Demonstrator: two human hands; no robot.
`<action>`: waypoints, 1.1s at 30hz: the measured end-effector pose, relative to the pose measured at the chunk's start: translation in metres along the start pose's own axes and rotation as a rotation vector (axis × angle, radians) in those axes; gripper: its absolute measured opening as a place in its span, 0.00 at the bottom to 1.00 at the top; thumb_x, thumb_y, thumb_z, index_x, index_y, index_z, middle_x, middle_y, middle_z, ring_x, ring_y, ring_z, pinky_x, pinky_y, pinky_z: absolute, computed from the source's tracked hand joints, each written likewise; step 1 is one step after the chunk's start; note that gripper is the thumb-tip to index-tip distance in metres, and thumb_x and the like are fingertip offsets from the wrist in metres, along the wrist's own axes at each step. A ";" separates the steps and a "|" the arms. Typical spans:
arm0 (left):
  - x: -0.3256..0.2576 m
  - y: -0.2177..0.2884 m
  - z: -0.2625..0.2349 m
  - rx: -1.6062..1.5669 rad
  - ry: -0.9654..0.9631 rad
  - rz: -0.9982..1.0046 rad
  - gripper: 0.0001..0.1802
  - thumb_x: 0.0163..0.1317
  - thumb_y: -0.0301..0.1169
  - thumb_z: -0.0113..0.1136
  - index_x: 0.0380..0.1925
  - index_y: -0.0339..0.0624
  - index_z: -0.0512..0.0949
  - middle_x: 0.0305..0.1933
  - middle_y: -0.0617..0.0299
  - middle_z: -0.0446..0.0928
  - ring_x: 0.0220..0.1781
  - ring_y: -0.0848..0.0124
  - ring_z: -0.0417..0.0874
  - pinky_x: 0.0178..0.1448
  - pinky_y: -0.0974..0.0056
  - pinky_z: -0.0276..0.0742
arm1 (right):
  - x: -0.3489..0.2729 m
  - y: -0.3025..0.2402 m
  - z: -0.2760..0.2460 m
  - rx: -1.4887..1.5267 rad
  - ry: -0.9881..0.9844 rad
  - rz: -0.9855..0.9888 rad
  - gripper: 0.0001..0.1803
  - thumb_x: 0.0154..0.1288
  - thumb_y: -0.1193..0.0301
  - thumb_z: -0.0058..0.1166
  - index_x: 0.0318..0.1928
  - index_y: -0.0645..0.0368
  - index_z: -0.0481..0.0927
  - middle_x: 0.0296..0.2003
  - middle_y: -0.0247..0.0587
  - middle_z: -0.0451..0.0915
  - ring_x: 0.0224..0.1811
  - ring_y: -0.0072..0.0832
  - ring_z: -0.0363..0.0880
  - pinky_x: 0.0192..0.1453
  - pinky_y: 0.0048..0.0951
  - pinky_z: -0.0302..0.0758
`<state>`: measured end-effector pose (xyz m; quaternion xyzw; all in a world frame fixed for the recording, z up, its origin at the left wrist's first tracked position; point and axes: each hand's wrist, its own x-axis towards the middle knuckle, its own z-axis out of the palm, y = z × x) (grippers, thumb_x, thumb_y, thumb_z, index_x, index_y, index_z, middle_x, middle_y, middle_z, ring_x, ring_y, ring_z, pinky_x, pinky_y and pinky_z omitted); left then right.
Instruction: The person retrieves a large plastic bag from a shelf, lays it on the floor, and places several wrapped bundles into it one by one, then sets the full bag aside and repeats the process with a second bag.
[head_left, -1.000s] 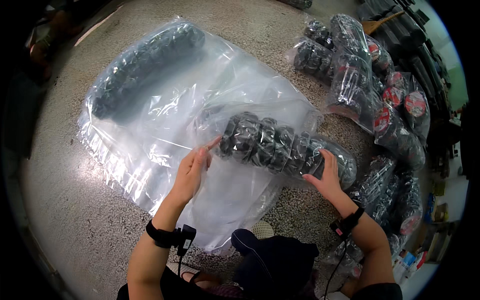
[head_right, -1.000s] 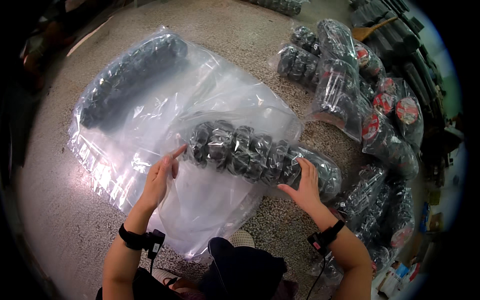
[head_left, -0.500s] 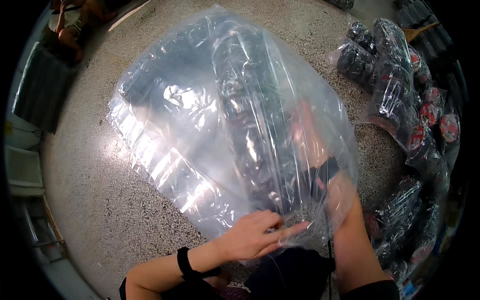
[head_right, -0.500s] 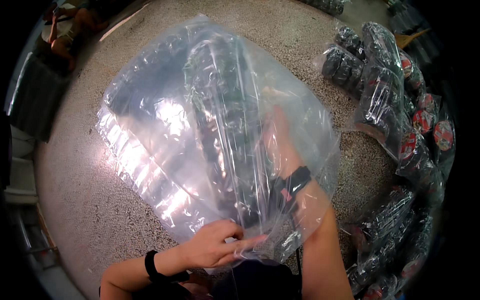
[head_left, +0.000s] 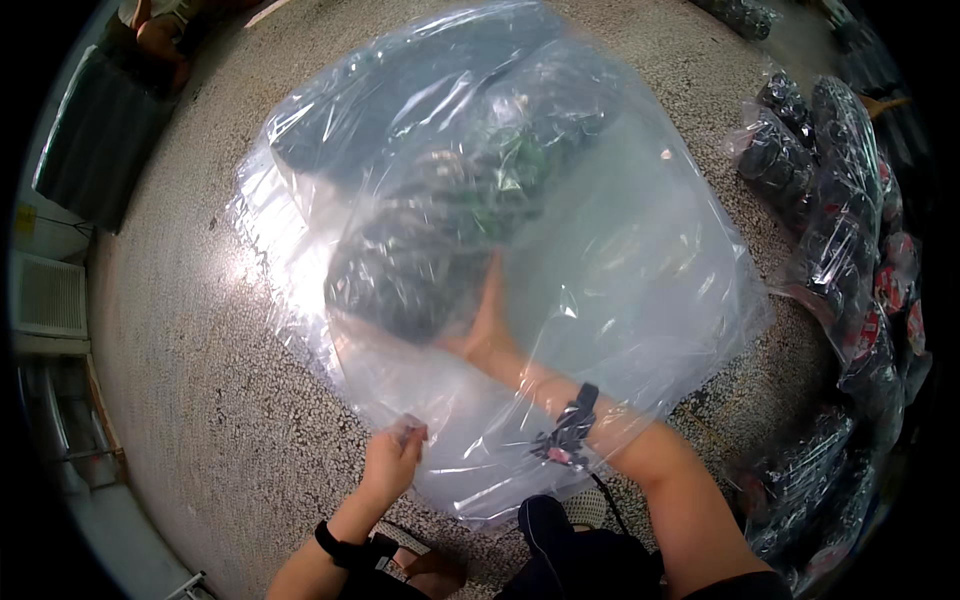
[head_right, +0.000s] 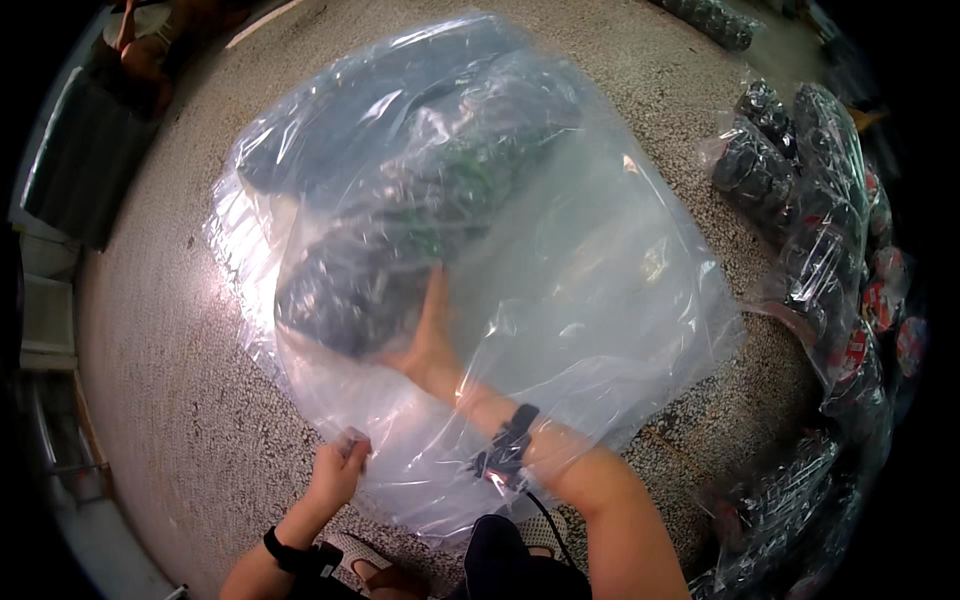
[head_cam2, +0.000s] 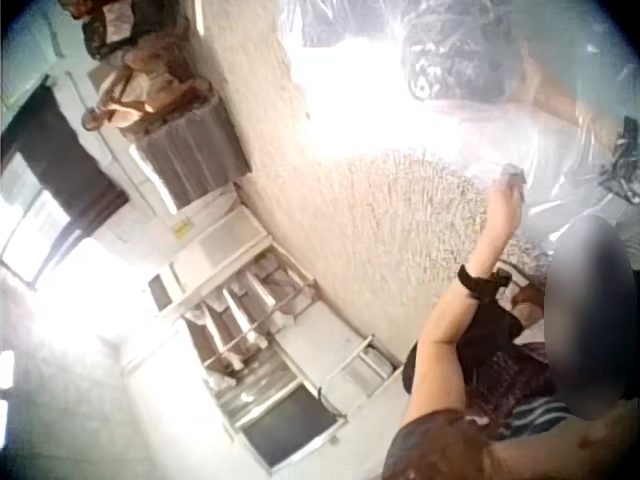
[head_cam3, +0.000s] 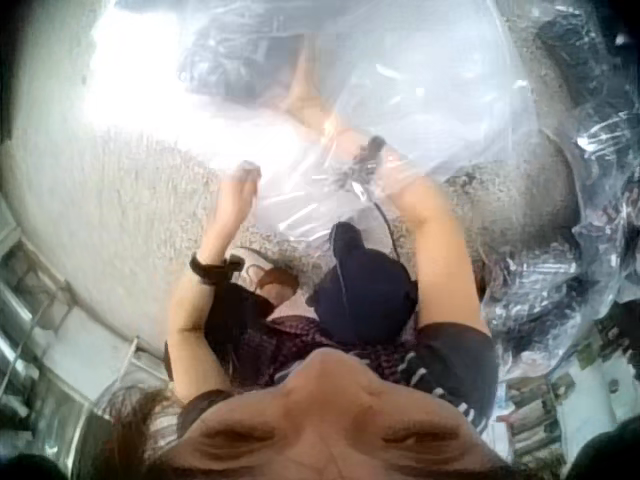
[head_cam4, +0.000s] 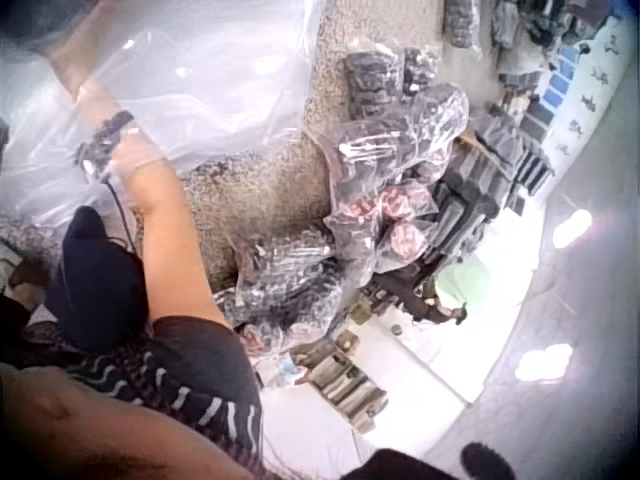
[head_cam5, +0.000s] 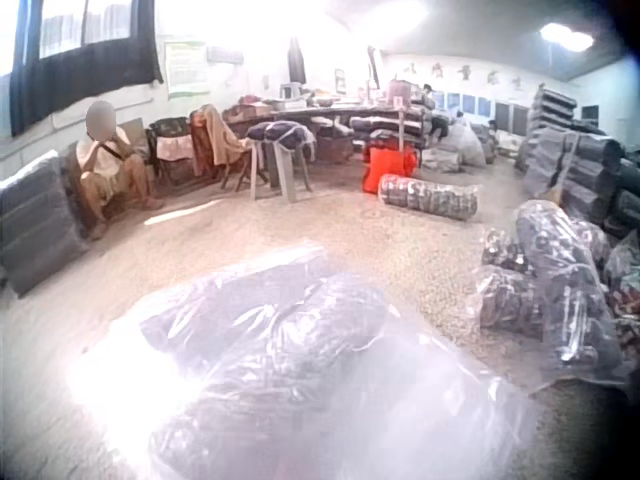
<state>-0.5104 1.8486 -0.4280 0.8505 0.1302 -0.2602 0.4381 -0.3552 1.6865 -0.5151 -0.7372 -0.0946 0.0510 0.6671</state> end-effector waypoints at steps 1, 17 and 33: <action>-0.017 0.023 -0.002 0.110 -0.015 0.050 0.06 0.63 0.30 0.54 0.34 0.39 0.75 0.21 0.51 0.75 0.24 0.57 0.79 0.32 0.58 0.73 | 0.032 -0.030 0.001 -0.048 0.017 0.023 0.76 0.35 0.66 0.77 0.69 0.61 0.23 0.69 0.64 0.27 0.74 0.51 0.31 0.74 0.46 0.43; 0.054 0.107 0.186 0.349 -0.157 0.418 0.51 0.49 0.43 0.66 0.69 0.39 0.50 0.74 0.42 0.42 0.76 0.50 0.40 0.72 0.39 0.33 | -0.144 -0.002 -0.310 -1.164 -0.560 -0.341 0.18 0.53 0.66 0.61 0.45 0.54 0.77 0.56 0.41 0.73 0.62 0.38 0.67 0.68 0.45 0.59; 0.070 0.126 0.111 -0.671 -0.222 0.208 0.34 0.73 0.49 0.30 0.52 0.25 0.71 0.17 0.70 0.61 0.20 0.81 0.60 0.29 0.74 0.59 | -0.150 -0.157 -0.262 -0.092 -0.219 0.371 0.16 0.65 0.66 0.53 0.50 0.59 0.74 0.48 0.44 0.75 0.54 0.30 0.72 0.57 0.34 0.69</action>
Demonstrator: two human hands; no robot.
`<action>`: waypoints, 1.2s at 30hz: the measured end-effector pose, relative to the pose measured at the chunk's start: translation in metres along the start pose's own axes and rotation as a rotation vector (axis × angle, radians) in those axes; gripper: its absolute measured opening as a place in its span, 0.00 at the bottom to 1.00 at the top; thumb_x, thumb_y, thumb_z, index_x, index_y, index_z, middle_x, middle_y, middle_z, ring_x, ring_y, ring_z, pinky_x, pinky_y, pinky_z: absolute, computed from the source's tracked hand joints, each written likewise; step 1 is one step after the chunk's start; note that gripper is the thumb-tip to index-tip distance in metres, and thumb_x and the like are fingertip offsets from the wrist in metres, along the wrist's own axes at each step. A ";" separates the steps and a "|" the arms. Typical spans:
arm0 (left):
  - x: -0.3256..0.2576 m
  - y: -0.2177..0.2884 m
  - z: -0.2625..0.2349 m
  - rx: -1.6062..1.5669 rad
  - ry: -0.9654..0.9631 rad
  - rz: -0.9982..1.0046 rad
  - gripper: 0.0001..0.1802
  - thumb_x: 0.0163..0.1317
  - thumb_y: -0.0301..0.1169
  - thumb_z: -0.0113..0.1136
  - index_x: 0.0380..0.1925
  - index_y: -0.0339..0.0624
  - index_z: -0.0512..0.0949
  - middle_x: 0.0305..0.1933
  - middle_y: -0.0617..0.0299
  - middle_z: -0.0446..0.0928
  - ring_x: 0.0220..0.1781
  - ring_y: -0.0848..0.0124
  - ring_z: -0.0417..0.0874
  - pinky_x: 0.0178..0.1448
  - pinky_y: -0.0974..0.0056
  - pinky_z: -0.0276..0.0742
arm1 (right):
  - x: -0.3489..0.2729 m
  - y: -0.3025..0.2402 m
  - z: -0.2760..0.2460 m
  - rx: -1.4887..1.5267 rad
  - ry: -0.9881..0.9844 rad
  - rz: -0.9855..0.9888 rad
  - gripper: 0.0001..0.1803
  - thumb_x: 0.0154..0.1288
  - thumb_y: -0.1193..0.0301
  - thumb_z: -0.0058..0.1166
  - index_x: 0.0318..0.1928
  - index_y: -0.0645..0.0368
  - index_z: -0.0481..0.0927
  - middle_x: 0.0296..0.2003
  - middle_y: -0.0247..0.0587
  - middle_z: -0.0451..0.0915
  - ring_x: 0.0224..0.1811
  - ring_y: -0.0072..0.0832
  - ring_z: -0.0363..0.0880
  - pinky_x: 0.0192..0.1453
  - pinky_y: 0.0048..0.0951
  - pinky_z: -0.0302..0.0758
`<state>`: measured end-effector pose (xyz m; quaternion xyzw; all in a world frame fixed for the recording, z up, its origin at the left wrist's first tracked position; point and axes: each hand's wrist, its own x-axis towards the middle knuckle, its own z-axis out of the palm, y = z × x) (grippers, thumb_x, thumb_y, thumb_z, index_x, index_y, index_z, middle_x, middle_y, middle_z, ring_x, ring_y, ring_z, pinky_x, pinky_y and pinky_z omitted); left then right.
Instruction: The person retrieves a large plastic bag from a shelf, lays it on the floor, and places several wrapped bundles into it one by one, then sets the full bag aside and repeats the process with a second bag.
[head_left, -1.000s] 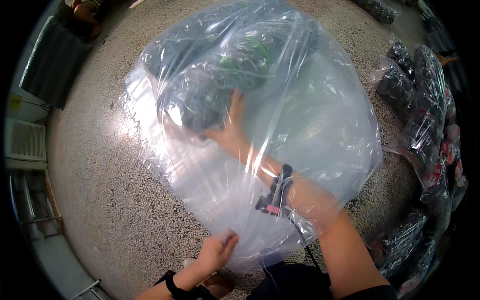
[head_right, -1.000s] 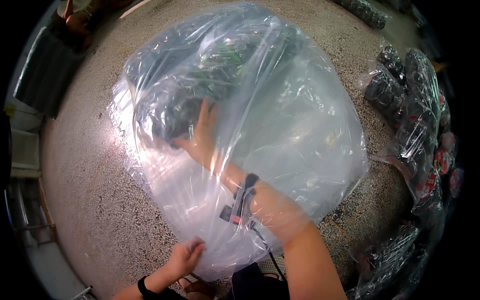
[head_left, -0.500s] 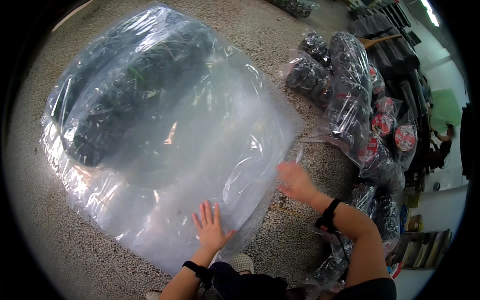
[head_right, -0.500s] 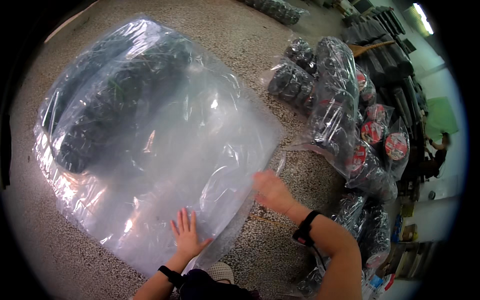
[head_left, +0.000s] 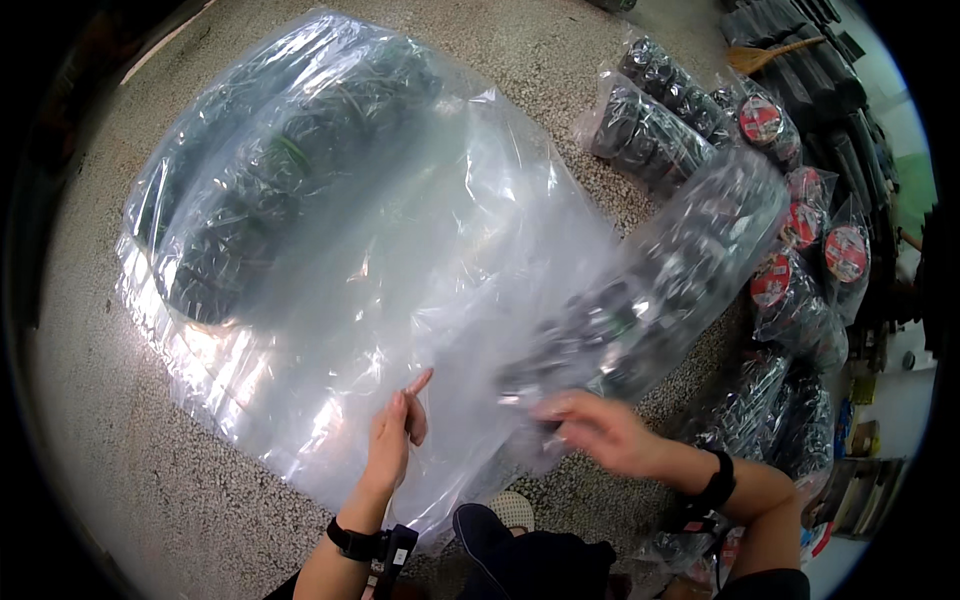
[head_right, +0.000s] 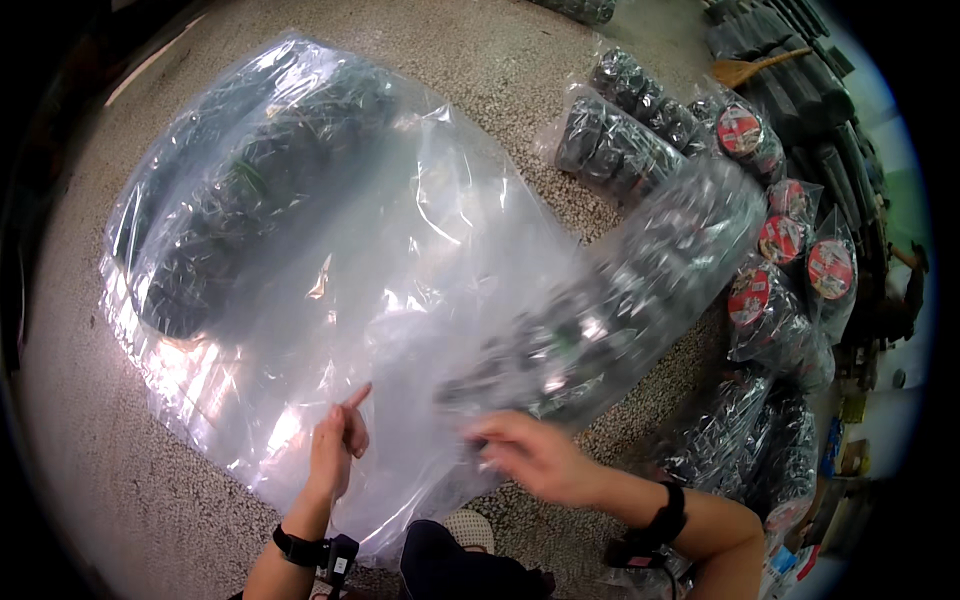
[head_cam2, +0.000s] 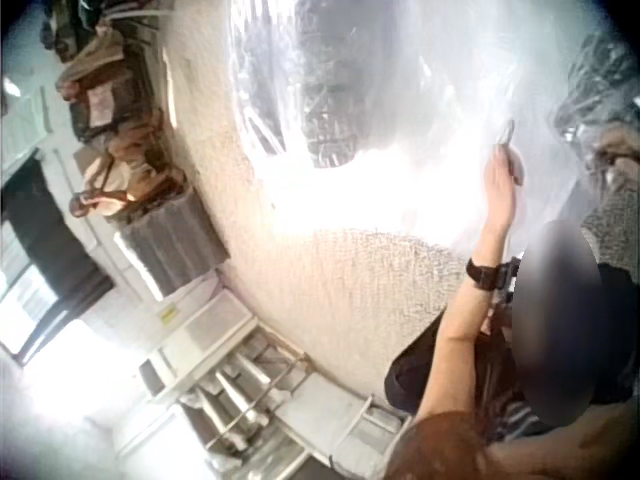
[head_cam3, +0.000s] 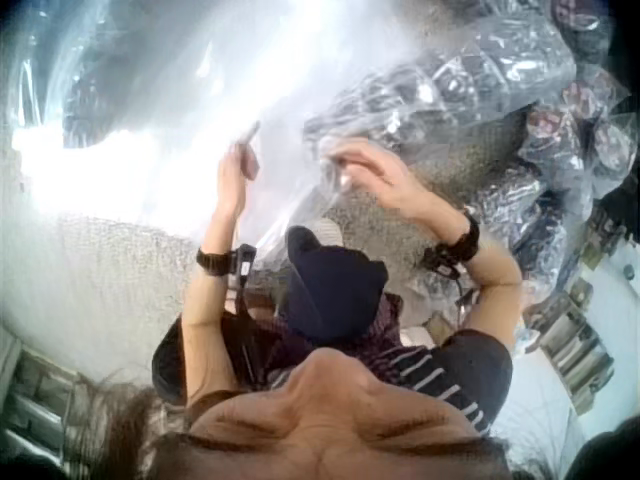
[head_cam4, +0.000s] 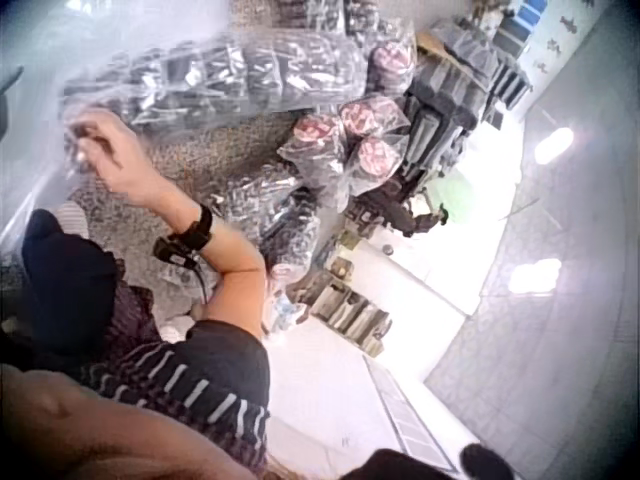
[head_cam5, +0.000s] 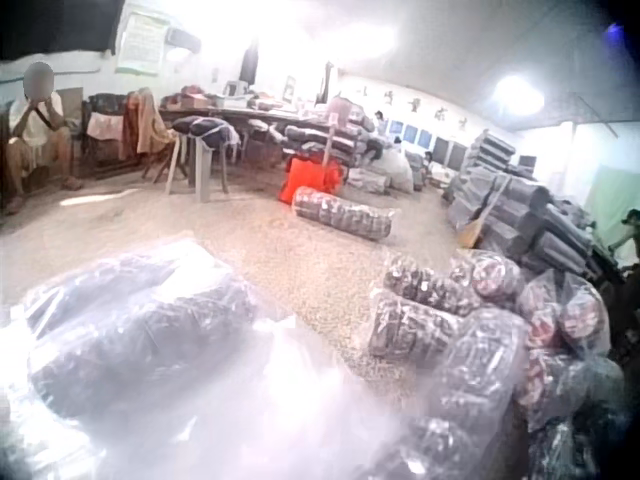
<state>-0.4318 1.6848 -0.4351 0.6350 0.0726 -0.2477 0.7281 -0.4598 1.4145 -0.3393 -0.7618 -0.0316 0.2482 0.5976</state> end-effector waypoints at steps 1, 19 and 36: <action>-0.001 0.018 0.003 0.031 -0.010 0.038 0.33 0.73 0.49 0.30 0.52 0.26 0.72 0.17 0.70 0.62 0.20 0.80 0.61 0.29 0.74 0.60 | 0.013 -0.014 0.015 -0.278 -0.137 -0.265 0.30 0.62 0.61 0.57 0.62 0.55 0.65 0.63 0.46 0.60 0.69 0.41 0.53 0.70 0.43 0.51; -0.100 0.011 -0.007 0.987 0.012 0.583 0.38 0.48 0.29 0.67 0.61 0.41 0.65 0.38 0.55 0.72 0.36 0.59 0.73 0.38 0.60 0.72 | 0.141 0.101 -0.066 0.598 0.805 -0.053 0.20 0.70 0.55 0.42 0.47 0.60 0.72 0.40 0.39 0.76 0.46 0.29 0.72 0.51 0.34 0.70; -0.064 0.035 -0.105 0.871 0.341 0.196 0.04 0.56 0.24 0.59 0.26 0.39 0.73 0.19 0.57 0.70 0.23 0.62 0.75 0.29 0.61 0.72 | 0.108 0.061 0.134 -0.182 0.279 -0.377 0.66 0.36 0.60 0.74 0.72 0.49 0.41 0.69 0.62 0.39 0.71 0.56 0.44 0.71 0.45 0.53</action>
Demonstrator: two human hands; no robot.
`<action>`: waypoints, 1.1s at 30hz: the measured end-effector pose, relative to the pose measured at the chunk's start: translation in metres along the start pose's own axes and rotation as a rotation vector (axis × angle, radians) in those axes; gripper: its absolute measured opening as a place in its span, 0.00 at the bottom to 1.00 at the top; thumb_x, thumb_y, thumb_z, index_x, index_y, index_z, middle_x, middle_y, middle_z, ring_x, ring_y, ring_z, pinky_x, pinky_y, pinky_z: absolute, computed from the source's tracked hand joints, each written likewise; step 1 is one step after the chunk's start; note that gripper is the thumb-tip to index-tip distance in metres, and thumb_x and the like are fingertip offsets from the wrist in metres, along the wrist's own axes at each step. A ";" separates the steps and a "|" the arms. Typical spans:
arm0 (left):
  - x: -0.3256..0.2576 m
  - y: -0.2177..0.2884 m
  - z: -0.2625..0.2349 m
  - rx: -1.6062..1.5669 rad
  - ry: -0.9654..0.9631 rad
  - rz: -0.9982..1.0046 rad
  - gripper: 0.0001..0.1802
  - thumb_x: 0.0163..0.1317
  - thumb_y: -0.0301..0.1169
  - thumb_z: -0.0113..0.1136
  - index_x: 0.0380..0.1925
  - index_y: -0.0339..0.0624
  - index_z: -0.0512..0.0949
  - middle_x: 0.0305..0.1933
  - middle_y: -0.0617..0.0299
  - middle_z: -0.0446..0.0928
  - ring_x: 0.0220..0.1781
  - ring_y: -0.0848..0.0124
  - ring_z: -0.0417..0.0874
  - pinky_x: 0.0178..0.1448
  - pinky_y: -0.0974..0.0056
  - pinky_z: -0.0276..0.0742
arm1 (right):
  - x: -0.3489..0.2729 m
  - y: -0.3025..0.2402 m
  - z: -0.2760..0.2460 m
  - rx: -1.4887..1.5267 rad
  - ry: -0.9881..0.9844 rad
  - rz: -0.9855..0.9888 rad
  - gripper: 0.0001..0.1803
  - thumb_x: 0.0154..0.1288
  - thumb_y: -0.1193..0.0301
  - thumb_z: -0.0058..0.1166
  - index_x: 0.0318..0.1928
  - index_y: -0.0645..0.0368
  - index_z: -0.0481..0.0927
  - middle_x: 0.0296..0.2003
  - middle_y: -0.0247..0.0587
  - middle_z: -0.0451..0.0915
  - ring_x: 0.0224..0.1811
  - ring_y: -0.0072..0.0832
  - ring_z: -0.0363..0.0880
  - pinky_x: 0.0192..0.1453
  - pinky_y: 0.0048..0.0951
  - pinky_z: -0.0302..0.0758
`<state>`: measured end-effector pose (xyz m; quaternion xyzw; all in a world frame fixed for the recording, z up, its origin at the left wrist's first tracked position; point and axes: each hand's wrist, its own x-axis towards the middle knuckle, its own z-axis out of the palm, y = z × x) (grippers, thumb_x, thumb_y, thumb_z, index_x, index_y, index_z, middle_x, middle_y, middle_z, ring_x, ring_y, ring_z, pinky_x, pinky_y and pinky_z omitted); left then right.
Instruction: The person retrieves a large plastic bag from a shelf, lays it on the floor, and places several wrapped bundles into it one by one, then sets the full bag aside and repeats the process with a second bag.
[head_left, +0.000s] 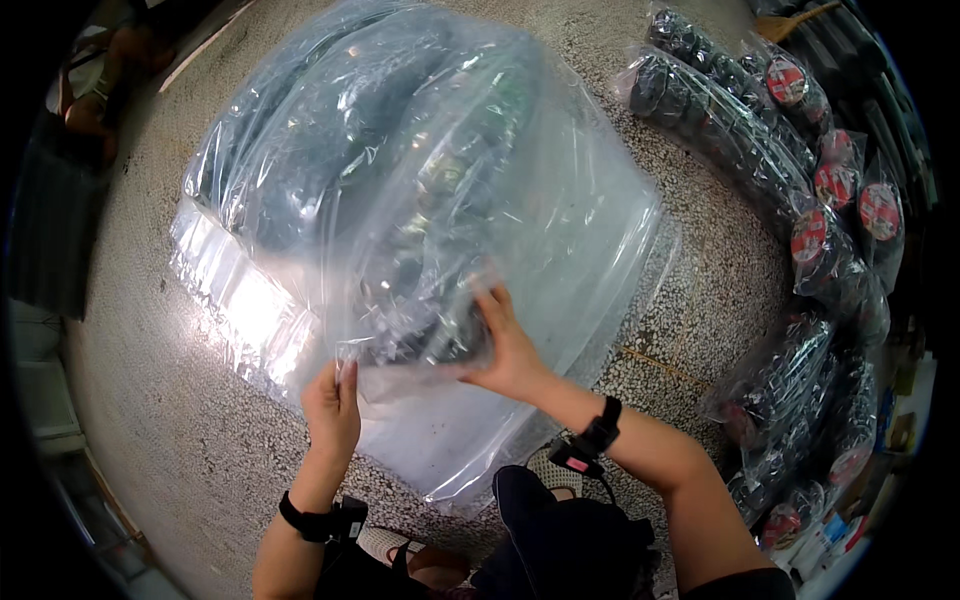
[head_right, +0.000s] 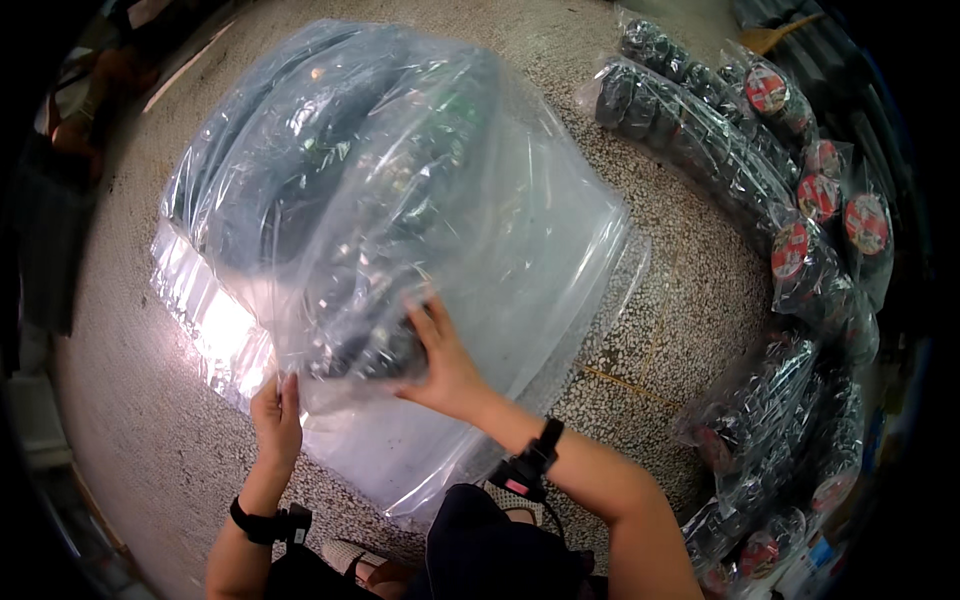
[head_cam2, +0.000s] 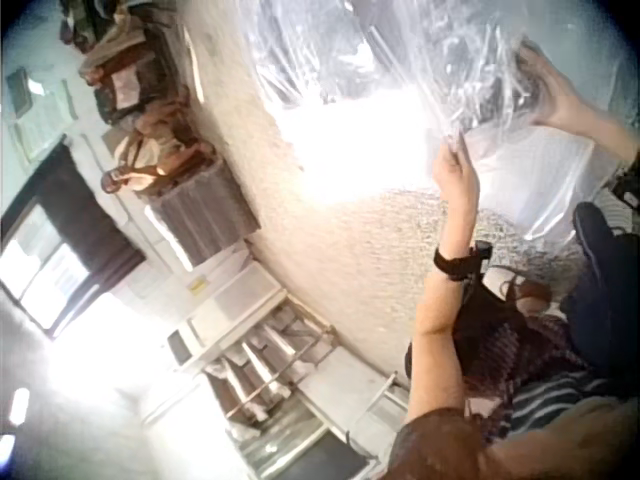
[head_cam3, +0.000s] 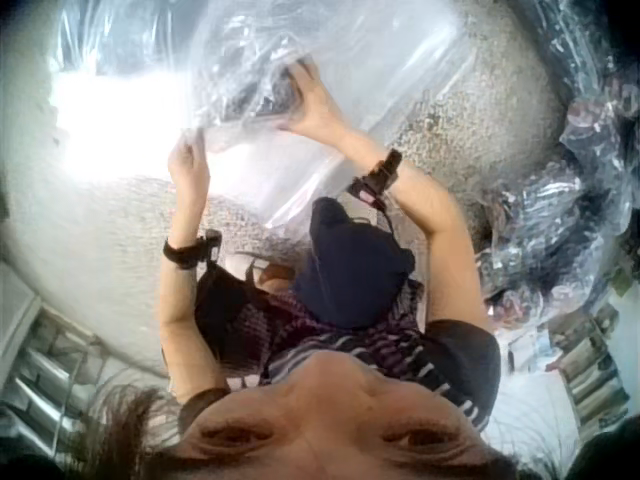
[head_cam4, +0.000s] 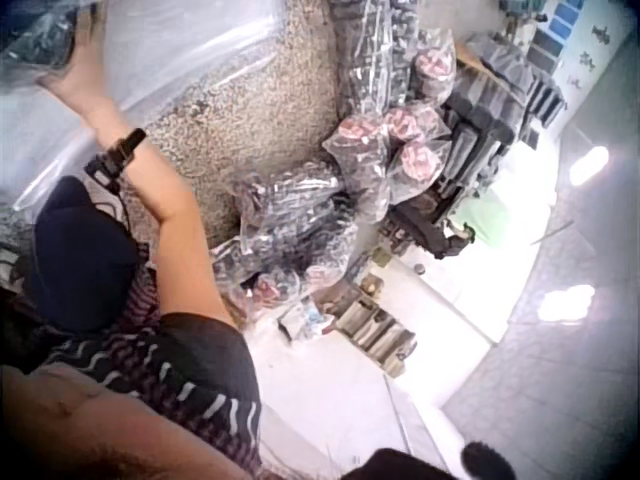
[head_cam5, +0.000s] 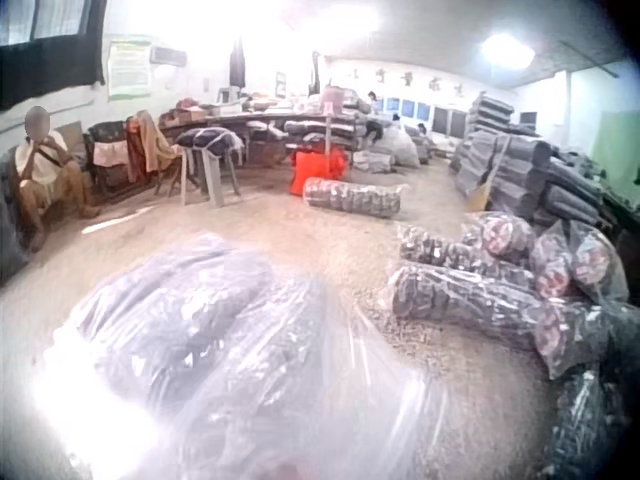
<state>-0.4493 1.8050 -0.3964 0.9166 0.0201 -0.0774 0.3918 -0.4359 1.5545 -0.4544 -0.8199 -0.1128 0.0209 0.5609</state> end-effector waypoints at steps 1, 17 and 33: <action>-0.009 0.017 -0.003 0.052 -0.050 0.111 0.04 0.55 0.24 0.60 0.26 0.40 0.74 0.20 0.57 0.71 0.24 0.61 0.76 0.29 0.60 0.72 | 0.028 -0.007 0.010 -0.021 0.040 -0.044 0.64 0.39 0.60 0.72 0.72 0.50 0.42 0.69 0.62 0.38 0.72 0.56 0.43 0.71 0.47 0.53; 0.032 0.065 0.196 -0.063 -0.308 -0.032 0.50 0.53 0.45 0.64 0.69 0.40 0.46 0.74 0.48 0.42 0.76 0.54 0.39 0.74 0.49 0.38 | -0.145 0.097 -0.145 -0.740 0.224 0.238 0.36 0.45 0.68 0.64 0.59 0.57 0.69 0.59 0.56 0.64 0.62 0.52 0.59 0.67 0.48 0.54; 0.026 0.050 0.126 -0.815 -0.626 -0.256 0.17 0.69 0.35 0.48 0.52 0.39 0.76 0.19 0.69 0.71 0.22 0.79 0.71 0.29 0.69 0.68 | -0.193 -0.046 -0.267 -0.240 0.103 0.843 0.10 0.62 0.69 0.52 0.34 0.64 0.78 0.33 0.44 0.79 0.38 0.39 0.77 0.45 0.37 0.71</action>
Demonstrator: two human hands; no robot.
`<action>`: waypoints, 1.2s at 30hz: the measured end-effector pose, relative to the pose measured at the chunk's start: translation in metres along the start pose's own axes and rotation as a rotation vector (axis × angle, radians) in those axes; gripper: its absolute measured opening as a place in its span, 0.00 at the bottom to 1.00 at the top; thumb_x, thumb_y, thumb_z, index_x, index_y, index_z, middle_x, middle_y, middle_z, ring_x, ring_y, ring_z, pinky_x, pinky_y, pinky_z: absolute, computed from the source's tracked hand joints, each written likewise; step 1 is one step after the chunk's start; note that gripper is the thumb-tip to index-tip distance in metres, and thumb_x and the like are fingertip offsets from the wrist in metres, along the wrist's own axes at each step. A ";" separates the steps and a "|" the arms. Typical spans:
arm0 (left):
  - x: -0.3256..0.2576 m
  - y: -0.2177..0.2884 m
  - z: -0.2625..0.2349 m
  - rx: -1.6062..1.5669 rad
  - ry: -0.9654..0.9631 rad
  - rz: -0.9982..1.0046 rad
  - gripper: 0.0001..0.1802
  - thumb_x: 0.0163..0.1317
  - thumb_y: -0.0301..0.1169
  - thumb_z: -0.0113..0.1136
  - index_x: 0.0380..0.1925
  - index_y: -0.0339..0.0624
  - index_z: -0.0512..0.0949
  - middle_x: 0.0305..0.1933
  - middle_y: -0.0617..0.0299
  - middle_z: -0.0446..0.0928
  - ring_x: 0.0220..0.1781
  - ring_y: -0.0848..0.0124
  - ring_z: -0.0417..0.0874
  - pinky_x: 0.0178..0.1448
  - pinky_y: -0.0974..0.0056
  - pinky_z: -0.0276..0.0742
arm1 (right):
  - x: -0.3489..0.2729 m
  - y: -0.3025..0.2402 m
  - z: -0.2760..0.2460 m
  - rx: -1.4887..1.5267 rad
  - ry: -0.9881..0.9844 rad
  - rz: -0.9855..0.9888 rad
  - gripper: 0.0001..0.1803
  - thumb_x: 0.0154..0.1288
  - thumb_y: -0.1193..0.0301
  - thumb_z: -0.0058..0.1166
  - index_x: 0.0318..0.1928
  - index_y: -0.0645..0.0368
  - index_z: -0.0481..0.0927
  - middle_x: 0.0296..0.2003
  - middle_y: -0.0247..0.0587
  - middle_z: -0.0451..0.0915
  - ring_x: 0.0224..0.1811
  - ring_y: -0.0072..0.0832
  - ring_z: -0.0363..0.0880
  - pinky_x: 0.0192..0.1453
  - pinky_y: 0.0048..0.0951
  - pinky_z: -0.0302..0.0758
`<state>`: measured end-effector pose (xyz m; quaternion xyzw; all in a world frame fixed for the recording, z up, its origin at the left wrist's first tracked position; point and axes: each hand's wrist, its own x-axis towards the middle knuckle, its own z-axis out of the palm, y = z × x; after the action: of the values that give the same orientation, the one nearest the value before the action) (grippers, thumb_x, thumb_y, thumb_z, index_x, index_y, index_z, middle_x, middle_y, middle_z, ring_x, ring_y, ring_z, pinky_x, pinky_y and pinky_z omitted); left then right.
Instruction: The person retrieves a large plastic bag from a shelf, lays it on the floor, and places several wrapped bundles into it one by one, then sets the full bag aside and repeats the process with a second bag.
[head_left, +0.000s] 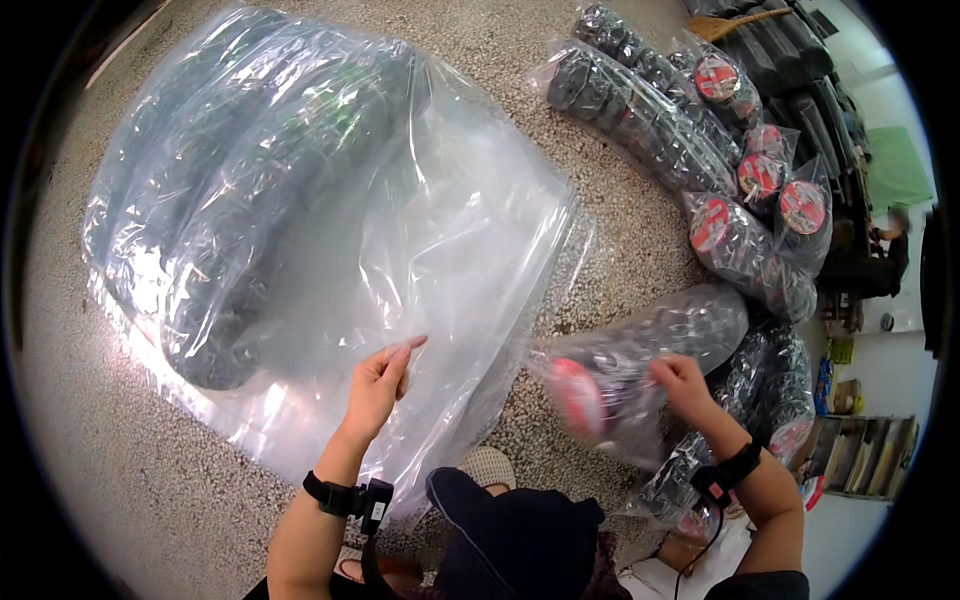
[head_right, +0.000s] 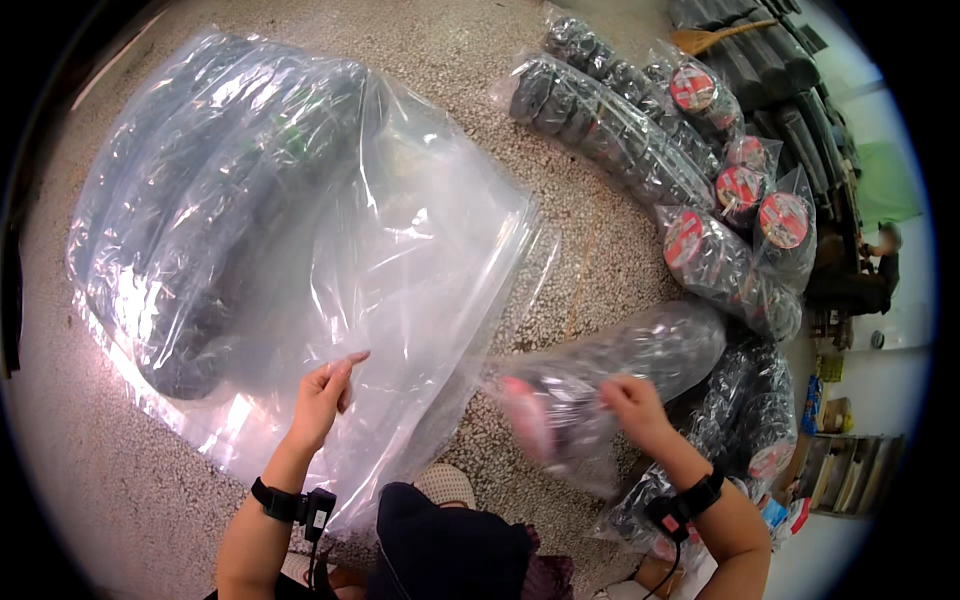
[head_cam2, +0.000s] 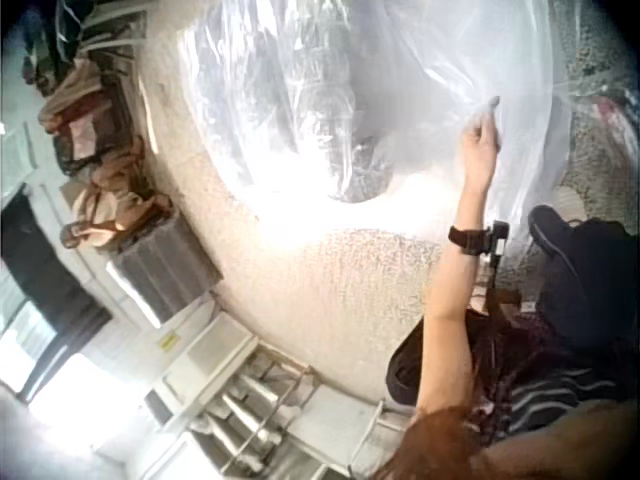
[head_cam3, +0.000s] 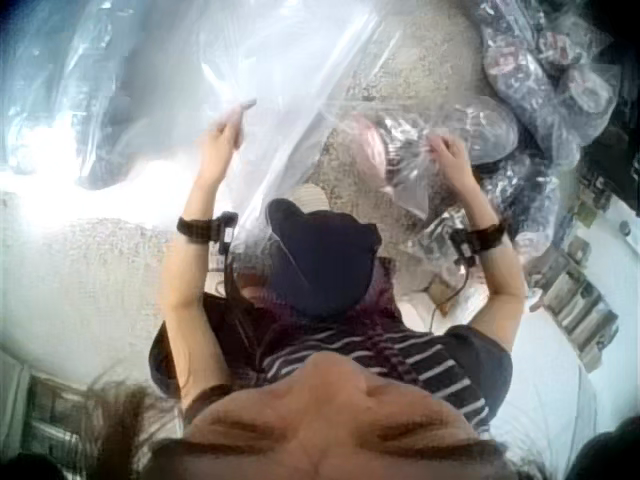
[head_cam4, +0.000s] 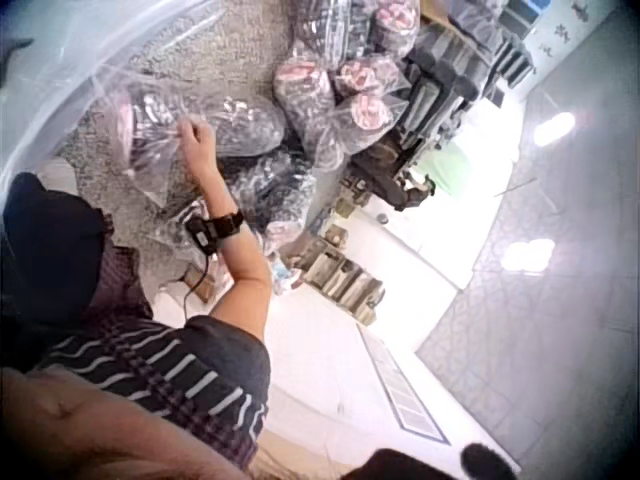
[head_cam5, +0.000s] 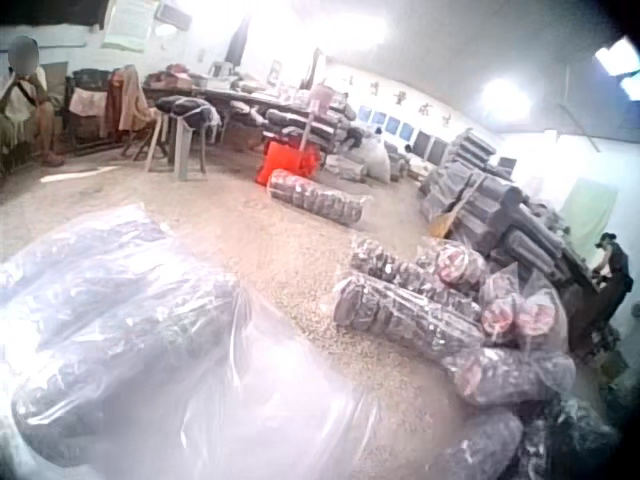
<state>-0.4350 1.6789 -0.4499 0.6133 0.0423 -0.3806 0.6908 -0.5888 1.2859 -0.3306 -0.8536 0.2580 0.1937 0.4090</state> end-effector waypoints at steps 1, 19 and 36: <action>-0.011 0.015 0.008 -0.015 0.032 0.062 0.18 0.70 0.36 0.46 0.52 0.38 0.76 0.18 0.70 0.67 0.21 0.81 0.67 0.27 0.71 0.64 | 0.004 -0.039 0.026 0.187 -0.176 -0.151 0.12 0.61 0.69 0.55 0.41 0.63 0.78 0.40 0.42 0.78 0.45 0.36 0.76 0.51 0.35 0.70; -0.099 0.002 0.052 0.737 0.399 0.446 0.23 0.46 0.17 0.58 0.46 0.41 0.70 0.31 0.57 0.68 0.31 0.63 0.74 0.35 0.62 0.73 | 0.175 -0.084 0.120 1.401 0.237 0.065 0.13 0.70 0.61 0.43 0.42 0.58 0.72 0.32 0.36 0.74 0.32 0.28 0.72 0.40 0.27 0.69; -0.124 0.042 -0.029 1.190 0.258 0.369 0.11 0.58 0.28 0.57 0.19 0.39 0.69 0.17 0.53 0.68 0.19 0.52 0.72 0.24 0.56 0.68 | 0.058 -0.119 0.236 -0.205 0.284 -0.663 0.61 0.38 0.54 0.72 0.67 0.65 0.49 0.64 0.58 0.56 0.68 0.55 0.50 0.69 0.54 0.46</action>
<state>-0.4866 1.7619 -0.3581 0.9304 -0.1999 -0.1365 0.2753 -0.4997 1.5208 -0.4303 -0.9456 0.0009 -0.0449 0.3221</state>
